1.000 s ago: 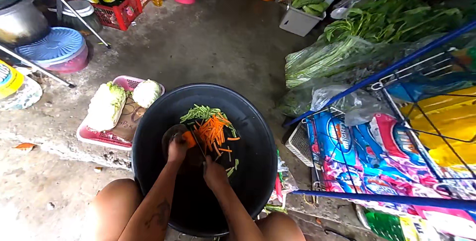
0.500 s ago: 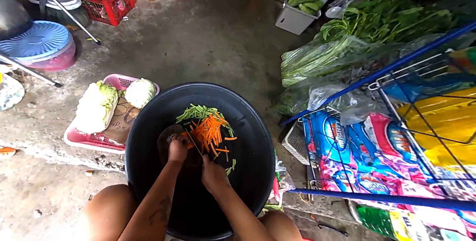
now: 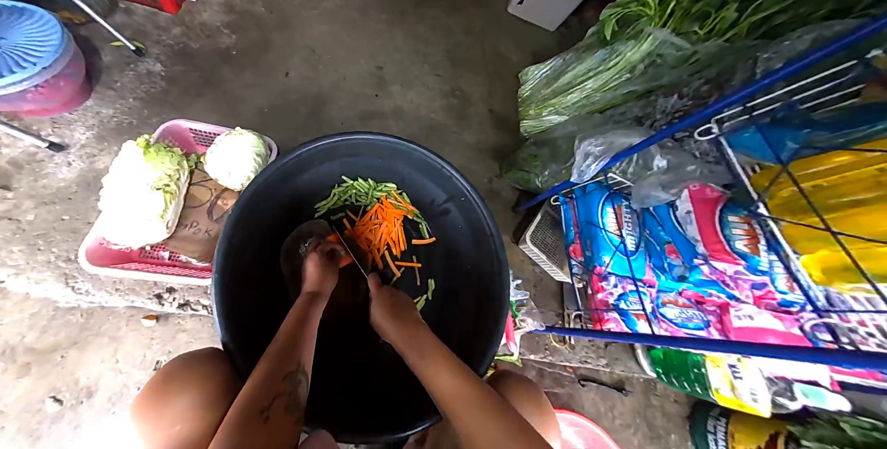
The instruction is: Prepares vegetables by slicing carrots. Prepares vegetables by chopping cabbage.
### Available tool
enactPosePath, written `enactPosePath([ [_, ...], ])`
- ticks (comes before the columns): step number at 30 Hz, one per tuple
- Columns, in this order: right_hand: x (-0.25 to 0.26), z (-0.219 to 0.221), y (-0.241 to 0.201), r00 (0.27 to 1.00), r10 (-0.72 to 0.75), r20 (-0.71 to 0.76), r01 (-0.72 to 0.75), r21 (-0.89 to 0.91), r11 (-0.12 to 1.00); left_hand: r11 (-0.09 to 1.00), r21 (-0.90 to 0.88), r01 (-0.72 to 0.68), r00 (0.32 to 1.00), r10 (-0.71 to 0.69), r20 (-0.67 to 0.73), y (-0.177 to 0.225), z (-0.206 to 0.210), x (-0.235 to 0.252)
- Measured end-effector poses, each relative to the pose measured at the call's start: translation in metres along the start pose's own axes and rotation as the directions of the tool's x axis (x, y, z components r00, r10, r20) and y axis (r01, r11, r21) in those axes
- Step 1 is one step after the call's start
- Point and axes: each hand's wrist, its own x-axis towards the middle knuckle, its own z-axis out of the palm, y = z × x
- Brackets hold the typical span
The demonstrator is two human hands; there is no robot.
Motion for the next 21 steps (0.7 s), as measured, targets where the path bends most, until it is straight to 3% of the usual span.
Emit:
enactPosePath([
  [8, 0.037, 0.031, 0.009, 0.995, -0.050, -0.081, 0.060, 0.125, 0.990, 0.999, 0.025, -0.039, 0.999, 0.039, -0.021, -0.002, 0.003, -0.001],
  [13, 0.029, 0.026, 0.005, 0.993, -0.049, -0.107, 0.070, 0.206, 0.976, 0.998, 0.041, -0.047, 0.998, 0.049, -0.033, -0.001, 0.003, -0.001],
  [16, 0.022, 0.014, 0.003, 0.994, -0.078, -0.081, 0.093, 0.208, 0.974, 0.997, 0.042, -0.061, 0.997, 0.063, -0.050, -0.002, 0.003, -0.001],
  [21, 0.041, 0.039, 0.008, 0.994, -0.053, -0.098, 0.071, 0.195, 0.978, 0.998, 0.040, -0.055, 0.997, 0.057, -0.058, -0.006, 0.004, 0.000],
])
